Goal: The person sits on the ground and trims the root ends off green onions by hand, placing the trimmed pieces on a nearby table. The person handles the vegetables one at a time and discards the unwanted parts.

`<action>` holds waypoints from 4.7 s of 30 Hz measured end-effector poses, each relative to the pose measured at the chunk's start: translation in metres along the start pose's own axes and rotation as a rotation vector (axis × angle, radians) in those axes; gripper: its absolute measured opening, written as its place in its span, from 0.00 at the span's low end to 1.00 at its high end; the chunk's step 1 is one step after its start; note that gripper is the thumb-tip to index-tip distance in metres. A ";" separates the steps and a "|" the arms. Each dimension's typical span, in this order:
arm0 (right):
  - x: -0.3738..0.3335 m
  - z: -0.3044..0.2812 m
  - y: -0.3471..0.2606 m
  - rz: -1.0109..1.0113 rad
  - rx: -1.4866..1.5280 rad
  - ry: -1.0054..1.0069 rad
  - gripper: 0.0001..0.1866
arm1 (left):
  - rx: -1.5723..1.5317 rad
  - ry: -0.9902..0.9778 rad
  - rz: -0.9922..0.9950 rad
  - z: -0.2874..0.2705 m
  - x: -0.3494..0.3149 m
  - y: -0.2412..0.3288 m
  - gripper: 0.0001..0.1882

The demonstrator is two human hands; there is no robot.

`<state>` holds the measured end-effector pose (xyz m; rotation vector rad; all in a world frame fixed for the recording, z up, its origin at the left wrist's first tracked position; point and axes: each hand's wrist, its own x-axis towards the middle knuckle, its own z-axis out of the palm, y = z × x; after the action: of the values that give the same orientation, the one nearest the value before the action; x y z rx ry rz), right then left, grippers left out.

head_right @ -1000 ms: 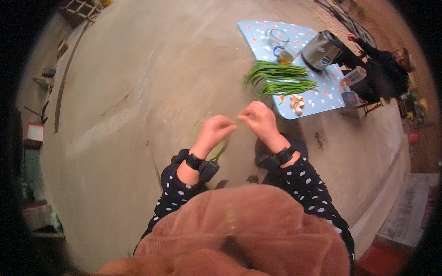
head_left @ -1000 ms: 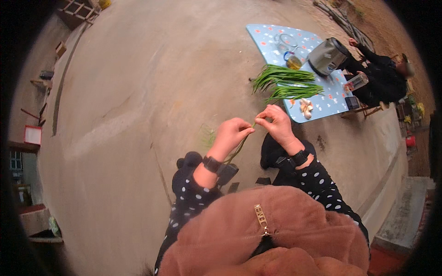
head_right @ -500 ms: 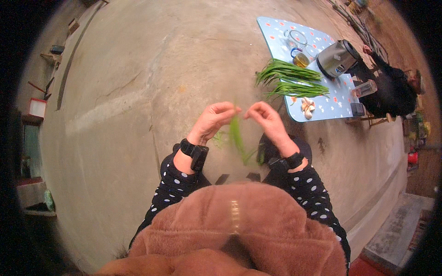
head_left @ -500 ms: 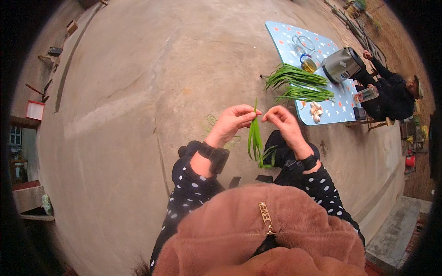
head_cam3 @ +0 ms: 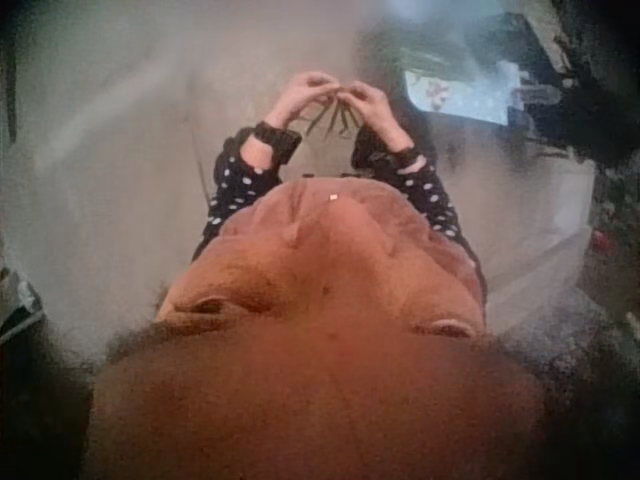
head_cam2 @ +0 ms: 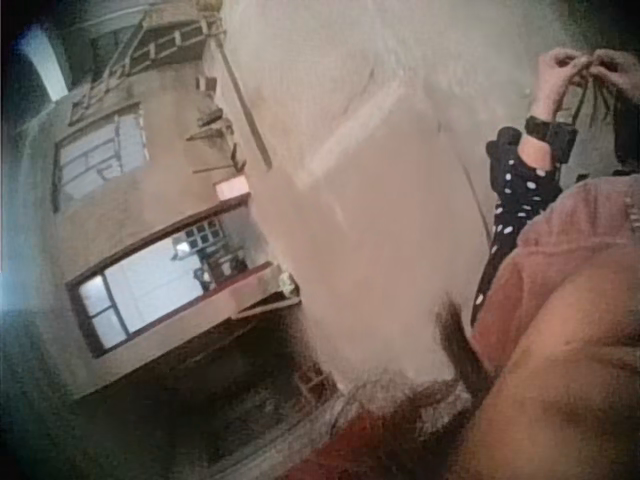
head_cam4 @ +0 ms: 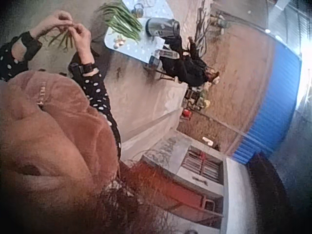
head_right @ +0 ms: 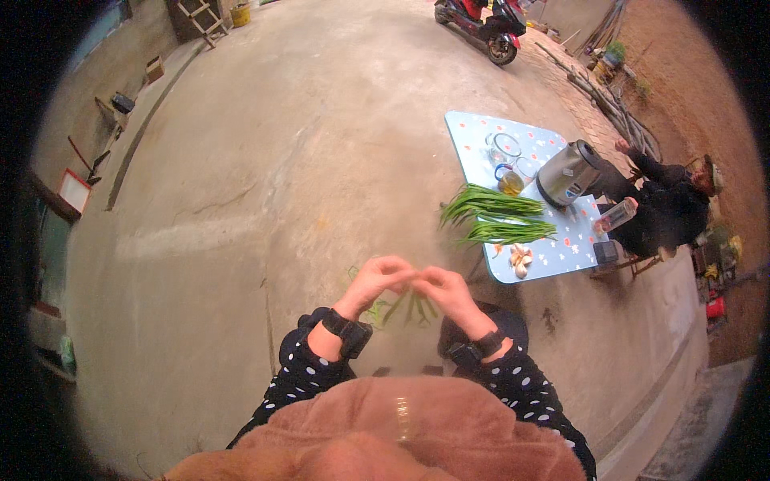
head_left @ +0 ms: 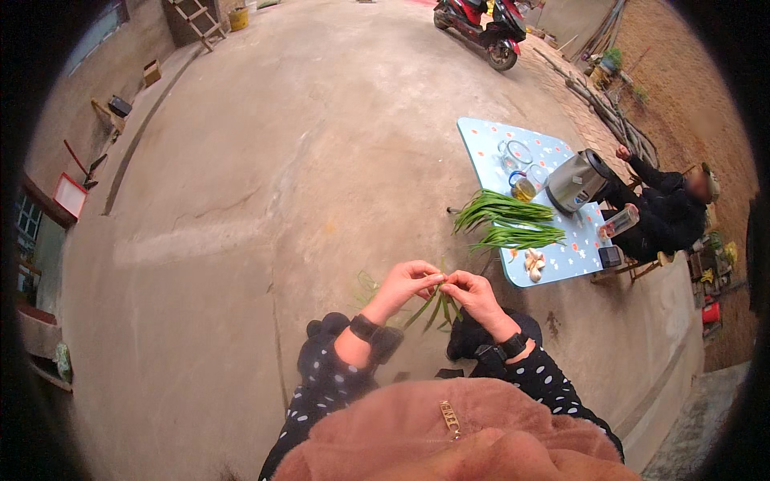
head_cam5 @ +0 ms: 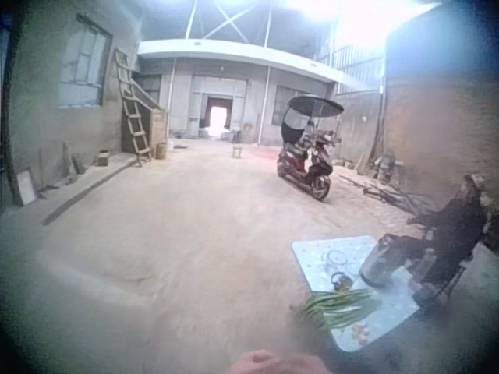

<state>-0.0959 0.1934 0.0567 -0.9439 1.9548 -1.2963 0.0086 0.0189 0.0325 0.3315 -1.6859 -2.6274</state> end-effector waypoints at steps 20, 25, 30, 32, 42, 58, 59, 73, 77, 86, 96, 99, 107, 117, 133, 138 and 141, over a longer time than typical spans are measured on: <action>-0.004 0.001 -0.011 -0.201 -0.451 0.070 0.08 | -0.014 0.044 0.197 0.007 0.004 -0.015 0.10; 0.000 -0.002 0.011 -0.043 -0.196 0.005 0.10 | -0.149 0.164 0.247 0.002 0.005 -0.016 0.08; -0.001 -0.005 0.023 -0.024 -0.098 -0.026 0.09 | -0.148 0.173 0.252 -0.003 0.008 -0.017 0.08; -0.003 -0.008 0.026 -0.024 -0.084 -0.047 0.09 | -0.103 0.194 0.271 -0.003 0.009 -0.018 0.07; -0.010 -0.018 0.024 0.194 -0.440 -0.030 0.12 | 0.363 0.374 0.501 0.002 0.005 -0.010 0.06; -0.005 0.012 0.009 -0.189 -0.418 0.164 0.10 | 0.525 0.303 0.497 0.021 -0.003 -0.011 0.10; -0.005 0.012 0.008 -0.179 -0.421 0.172 0.10 | 0.522 0.291 0.464 0.021 -0.003 -0.010 0.10; -0.007 0.005 0.009 -0.162 -0.403 0.140 0.11 | 0.632 0.287 0.485 0.023 -0.005 -0.007 0.13; -0.007 0.006 0.014 -0.072 -0.328 0.128 0.12 | 0.682 0.300 0.498 0.025 -0.005 -0.006 0.12; -0.003 0.004 0.039 0.120 -0.051 -0.012 0.10 | 0.695 0.249 0.503 0.027 -0.006 -0.007 0.14; -0.006 -0.008 0.027 0.221 0.142 -0.099 0.09 | 0.524 0.137 0.436 0.021 0.002 -0.020 0.10; -0.006 -0.008 0.027 0.211 0.217 -0.096 0.07 | 0.502 0.136 0.439 0.020 0.003 -0.023 0.10; -0.002 -0.005 0.035 0.198 0.270 -0.077 0.05 | 0.392 0.322 0.482 0.017 0.009 -0.024 0.09; -0.007 -0.002 0.069 0.280 0.187 -0.116 0.05 | 0.235 0.592 0.585 -0.020 0.012 -0.008 0.05; -0.045 -0.020 0.130 0.217 -0.809 -0.290 0.11 | 0.223 0.839 0.618 -0.054 0.004 0.013 0.07; -0.034 -0.024 0.093 0.189 -0.762 -0.118 0.15 | 0.584 0.745 0.591 -0.033 0.011 -0.002 0.09; -0.021 -0.016 0.065 0.098 -0.835 0.033 0.12 | 0.705 0.604 0.553 -0.020 0.013 -0.007 0.09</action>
<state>-0.1117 0.2362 0.0031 -1.1667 2.5752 -0.4009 -0.0001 0.0020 0.0154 0.4951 -2.0009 -1.3185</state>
